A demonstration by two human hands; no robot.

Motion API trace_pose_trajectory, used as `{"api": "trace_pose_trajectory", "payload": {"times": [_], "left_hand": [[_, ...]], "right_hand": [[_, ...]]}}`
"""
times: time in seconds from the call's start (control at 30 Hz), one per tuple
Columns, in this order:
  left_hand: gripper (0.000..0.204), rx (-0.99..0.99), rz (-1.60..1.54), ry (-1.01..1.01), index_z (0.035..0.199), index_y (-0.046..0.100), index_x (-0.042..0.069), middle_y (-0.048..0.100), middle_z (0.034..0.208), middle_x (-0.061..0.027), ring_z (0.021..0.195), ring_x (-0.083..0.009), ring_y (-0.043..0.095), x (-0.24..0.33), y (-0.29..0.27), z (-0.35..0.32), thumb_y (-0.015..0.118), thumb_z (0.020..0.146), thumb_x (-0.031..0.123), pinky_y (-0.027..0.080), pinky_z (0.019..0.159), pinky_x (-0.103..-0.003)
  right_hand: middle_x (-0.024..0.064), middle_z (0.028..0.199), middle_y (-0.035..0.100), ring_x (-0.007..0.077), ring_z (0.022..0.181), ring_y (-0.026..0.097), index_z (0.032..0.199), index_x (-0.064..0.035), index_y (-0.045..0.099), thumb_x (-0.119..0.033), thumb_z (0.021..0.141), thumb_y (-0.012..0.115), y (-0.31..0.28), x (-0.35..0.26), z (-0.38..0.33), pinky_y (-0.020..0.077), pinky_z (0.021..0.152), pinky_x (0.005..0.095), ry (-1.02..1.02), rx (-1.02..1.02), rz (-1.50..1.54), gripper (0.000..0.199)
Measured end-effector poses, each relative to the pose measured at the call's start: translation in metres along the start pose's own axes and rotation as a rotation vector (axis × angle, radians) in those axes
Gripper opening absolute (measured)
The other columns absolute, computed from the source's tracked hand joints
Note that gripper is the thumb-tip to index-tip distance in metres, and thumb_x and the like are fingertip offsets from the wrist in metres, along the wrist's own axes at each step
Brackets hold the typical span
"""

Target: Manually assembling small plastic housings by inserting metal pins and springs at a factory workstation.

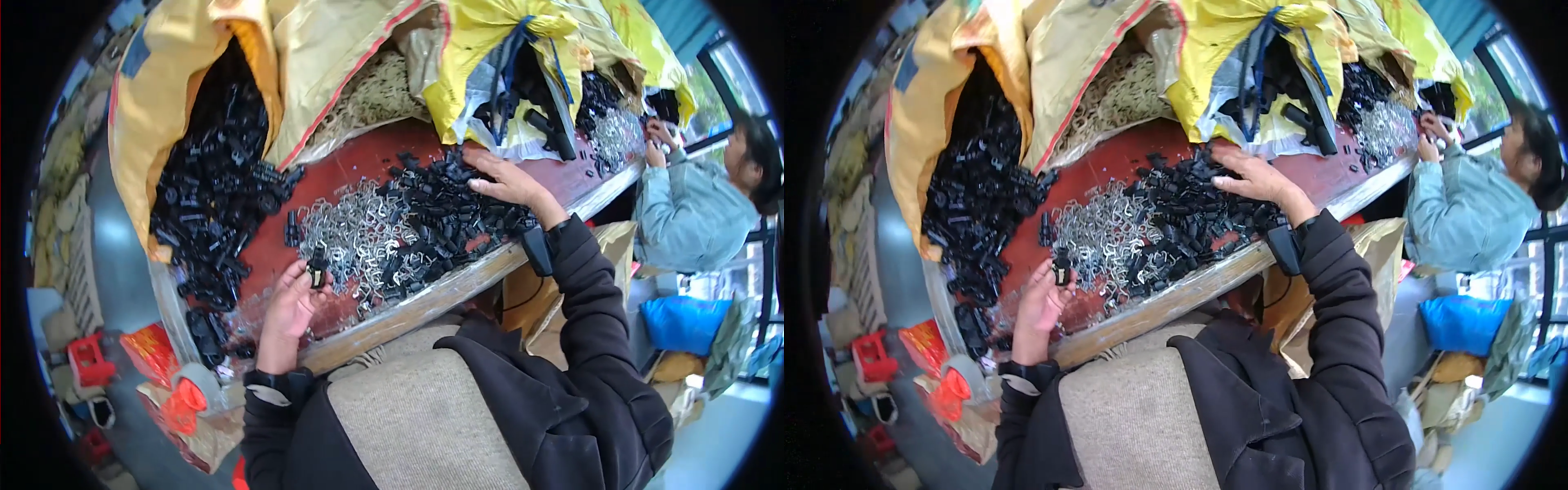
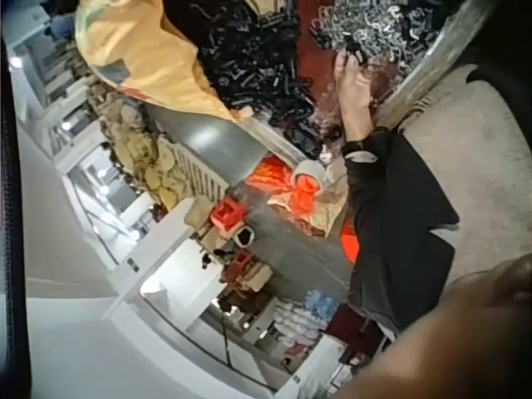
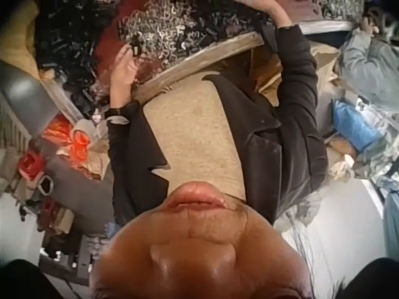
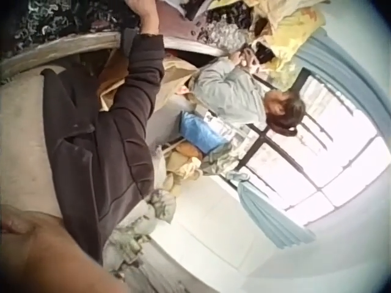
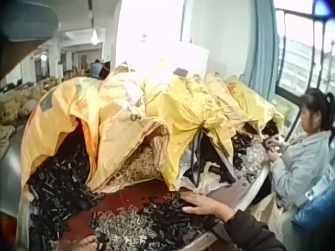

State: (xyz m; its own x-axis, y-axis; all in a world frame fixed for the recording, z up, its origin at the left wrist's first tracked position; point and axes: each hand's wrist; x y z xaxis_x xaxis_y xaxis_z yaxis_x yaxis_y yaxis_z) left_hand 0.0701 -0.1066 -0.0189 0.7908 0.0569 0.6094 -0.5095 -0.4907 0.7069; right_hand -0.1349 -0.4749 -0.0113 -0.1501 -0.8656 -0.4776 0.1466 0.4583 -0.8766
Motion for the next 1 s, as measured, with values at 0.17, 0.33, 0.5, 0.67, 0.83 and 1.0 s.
{"api": "trace_pose_trajectory", "payload": {"times": [0.17, 0.33, 0.5, 0.67, 0.83, 1.0], "left_hand": [[0.022, 0.038, -0.002, 0.019, 0.097, 0.048, 0.003, 0.056, 0.086, -0.0169, 0.071, -0.0221, 0.058, -0.002, 0.012, 0.001, 0.055, 0.077, 0.008, 0.051, 0.059, -0.026], [0.022, 0.044, 0.007, 0.043, 0.097, 0.048, 0.003, 0.056, 0.086, -0.0175, 0.071, -0.0220, 0.058, -0.010, 0.023, -0.010, 0.055, 0.077, 0.008, 0.051, 0.060, -0.027], [0.022, -0.001, 0.020, 0.064, 0.099, 0.047, 0.002, 0.056, 0.089, -0.0170, 0.075, -0.0230, 0.057, -0.016, 0.017, -0.035, 0.053, 0.078, 0.010, 0.051, 0.064, -0.028], [0.020, 0.078, 0.005, 0.098, 0.096, 0.048, 0.002, 0.057, 0.086, -0.0180, 0.072, -0.0219, 0.058, -0.025, 0.024, -0.055, 0.054, 0.078, 0.010, 0.051, 0.062, -0.027], [0.019, 0.035, 0.004, 0.082, 0.095, 0.048, 0.002, 0.057, 0.086, -0.0182, 0.072, -0.0218, 0.058, -0.028, 0.033, -0.059, 0.054, 0.078, 0.010, 0.051, 0.062, -0.026], [0.018, 0.042, 0.020, 0.075, 0.095, 0.048, 0.002, 0.057, 0.086, -0.0185, 0.072, -0.0217, 0.058, -0.032, 0.030, -0.064, 0.053, 0.079, 0.009, 0.051, 0.063, -0.027]], "right_hand": [[0.0181, 0.120, 0.039, 0.0281, 0.114, 0.035, 0.116, 0.0009, 0.039, -0.036, 0.078, 0.052, -0.021, -0.031, -0.007, 0.0273, 0.094, 0.0336, 0.073, -0.235, 0.161, 0.054], [0.0163, 0.122, 0.038, 0.0286, 0.114, 0.035, 0.118, -0.0012, 0.038, -0.041, 0.077, 0.051, -0.015, -0.002, 0.008, 0.0286, 0.093, 0.0351, 0.069, 0.001, 0.080, 0.059], [0.0142, 0.125, 0.033, 0.0284, 0.115, 0.034, 0.118, -0.0041, 0.038, -0.053, 0.074, 0.046, 0.005, 0.004, 0.029, 0.0289, 0.089, 0.0445, 0.254, 0.060, -0.177, 0.066], [0.0129, 0.126, 0.033, 0.0281, 0.115, 0.033, 0.119, -0.0068, 0.038, -0.056, 0.075, 0.043, 0.011, -0.001, 0.027, 0.0285, 0.089, 0.0438, 0.290, 0.051, -0.252, 0.066], [0.0151, 0.123, 0.037, 0.0292, 0.115, 0.033, 0.121, -0.0060, 0.036, -0.048, 0.079, 0.044, 0.013, 0.015, 0.019, 0.0307, 0.090, 0.0329, 0.022, -0.083, -0.080, 0.060], [0.0165, 0.121, 0.039, 0.0283, 0.115, 0.034, 0.117, -0.0060, 0.040, -0.053, 0.077, 0.041, -0.014, -0.006, 0.025, 0.0311, 0.089, 0.0320, 0.175, -0.192, 0.230, 0.062]]}}
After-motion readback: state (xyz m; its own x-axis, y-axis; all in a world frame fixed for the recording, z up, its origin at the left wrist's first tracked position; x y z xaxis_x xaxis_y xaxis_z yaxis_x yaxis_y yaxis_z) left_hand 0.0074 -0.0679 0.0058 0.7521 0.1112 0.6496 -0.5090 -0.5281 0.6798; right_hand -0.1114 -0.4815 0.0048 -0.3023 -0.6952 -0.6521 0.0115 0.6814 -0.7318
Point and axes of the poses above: each hand's wrist, its own z-axis towards the middle knuckle, its own y-axis out of the palm, x = y × z
